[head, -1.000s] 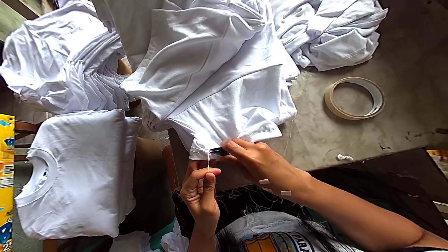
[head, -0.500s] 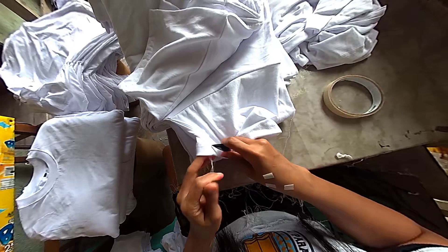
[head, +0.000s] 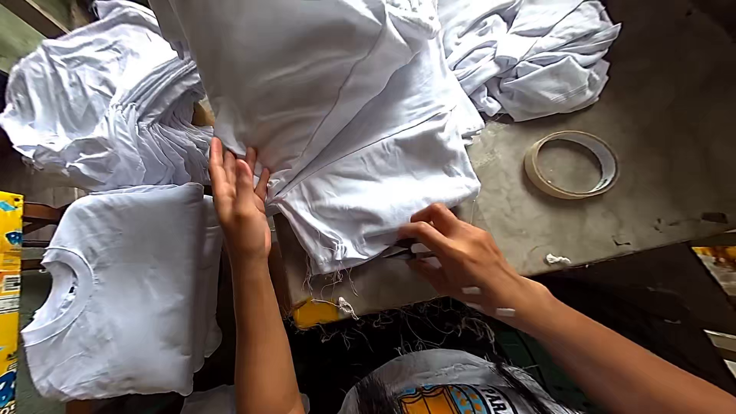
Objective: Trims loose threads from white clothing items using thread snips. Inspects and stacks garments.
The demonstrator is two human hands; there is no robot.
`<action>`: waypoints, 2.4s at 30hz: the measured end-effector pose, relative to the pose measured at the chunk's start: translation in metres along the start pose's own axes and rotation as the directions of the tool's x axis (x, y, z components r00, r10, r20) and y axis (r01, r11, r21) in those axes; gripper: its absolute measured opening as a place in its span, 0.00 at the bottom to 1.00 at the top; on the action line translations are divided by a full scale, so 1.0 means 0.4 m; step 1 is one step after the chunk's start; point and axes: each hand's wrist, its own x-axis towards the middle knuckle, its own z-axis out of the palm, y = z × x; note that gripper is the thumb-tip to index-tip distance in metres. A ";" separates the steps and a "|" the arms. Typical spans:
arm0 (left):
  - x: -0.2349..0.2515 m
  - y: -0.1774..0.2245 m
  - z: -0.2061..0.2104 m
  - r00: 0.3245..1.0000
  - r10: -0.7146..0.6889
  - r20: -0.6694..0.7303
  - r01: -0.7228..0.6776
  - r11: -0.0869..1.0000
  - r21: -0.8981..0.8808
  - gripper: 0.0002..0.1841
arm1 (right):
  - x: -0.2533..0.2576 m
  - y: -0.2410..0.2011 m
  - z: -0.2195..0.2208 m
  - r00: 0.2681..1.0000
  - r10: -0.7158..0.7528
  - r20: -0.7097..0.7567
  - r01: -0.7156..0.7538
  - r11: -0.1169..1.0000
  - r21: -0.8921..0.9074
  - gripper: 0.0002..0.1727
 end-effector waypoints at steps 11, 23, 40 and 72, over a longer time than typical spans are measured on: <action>-0.253 -0.069 0.087 0.893 0.401 0.205 -0.449 0.819 0.356 0.10 | 0.040 0.052 0.036 0.971 -0.241 -0.001 0.241 0.970 -0.028 0.12; -0.210 -0.066 0.115 0.806 0.573 -0.150 -0.448 0.755 0.479 0.08 | 0.109 -0.054 -0.089 0.913 -0.337 -0.230 0.356 0.934 0.043 0.09; -0.275 -0.055 0.089 0.964 0.187 -0.191 -0.226 0.951 -0.211 0.07 | 0.072 -0.132 0.045 0.999 0.017 -0.036 -0.011 0.988 0.152 0.15; -0.302 -0.057 0.098 0.916 0.382 -0.124 -0.399 0.902 -0.165 0.04 | 0.052 -0.148 0.070 0.999 0.042 0.026 -0.048 0.933 0.357 0.14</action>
